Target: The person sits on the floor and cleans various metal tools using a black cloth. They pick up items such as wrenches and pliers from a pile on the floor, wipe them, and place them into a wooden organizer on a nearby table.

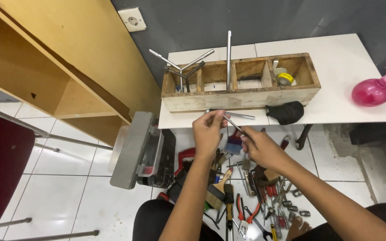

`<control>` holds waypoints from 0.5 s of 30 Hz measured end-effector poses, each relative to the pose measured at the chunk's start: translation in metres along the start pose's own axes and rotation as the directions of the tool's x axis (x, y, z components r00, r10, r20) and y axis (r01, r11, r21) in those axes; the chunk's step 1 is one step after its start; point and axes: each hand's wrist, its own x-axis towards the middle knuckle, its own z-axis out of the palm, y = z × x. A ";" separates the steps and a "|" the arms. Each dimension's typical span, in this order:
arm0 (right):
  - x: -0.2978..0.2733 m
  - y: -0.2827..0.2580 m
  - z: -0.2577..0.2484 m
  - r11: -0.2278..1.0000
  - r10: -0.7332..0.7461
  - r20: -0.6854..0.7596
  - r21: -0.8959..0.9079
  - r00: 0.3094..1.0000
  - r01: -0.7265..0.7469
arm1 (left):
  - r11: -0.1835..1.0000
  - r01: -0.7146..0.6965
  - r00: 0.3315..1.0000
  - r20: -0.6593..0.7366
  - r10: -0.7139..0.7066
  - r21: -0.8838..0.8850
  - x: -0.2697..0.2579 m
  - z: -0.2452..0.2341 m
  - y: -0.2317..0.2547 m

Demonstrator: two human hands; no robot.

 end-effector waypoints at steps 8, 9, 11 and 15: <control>0.012 0.037 -0.010 0.971 0.175 -0.084 0.177 0.981 -0.159 | 0.866 0.299 0.954 -0.125 -0.272 0.401 0.032 -0.023 -0.081; 0.014 0.036 -0.011 0.957 0.202 -0.081 0.229 0.976 -0.179 | 0.848 0.365 0.930 -0.182 -0.319 0.385 0.032 -0.022 -0.087; 0.017 0.027 -0.012 0.947 0.218 -0.072 0.259 0.973 -0.193 | 0.836 0.368 0.928 -0.216 -0.303 0.408 0.027 -0.012 -0.075; 0.022 0.027 -0.007 0.928 0.242 -0.032 0.300 0.970 -0.222 | 0.814 0.433 0.886 -0.349 -0.305 0.387 0.019 0.007 -0.063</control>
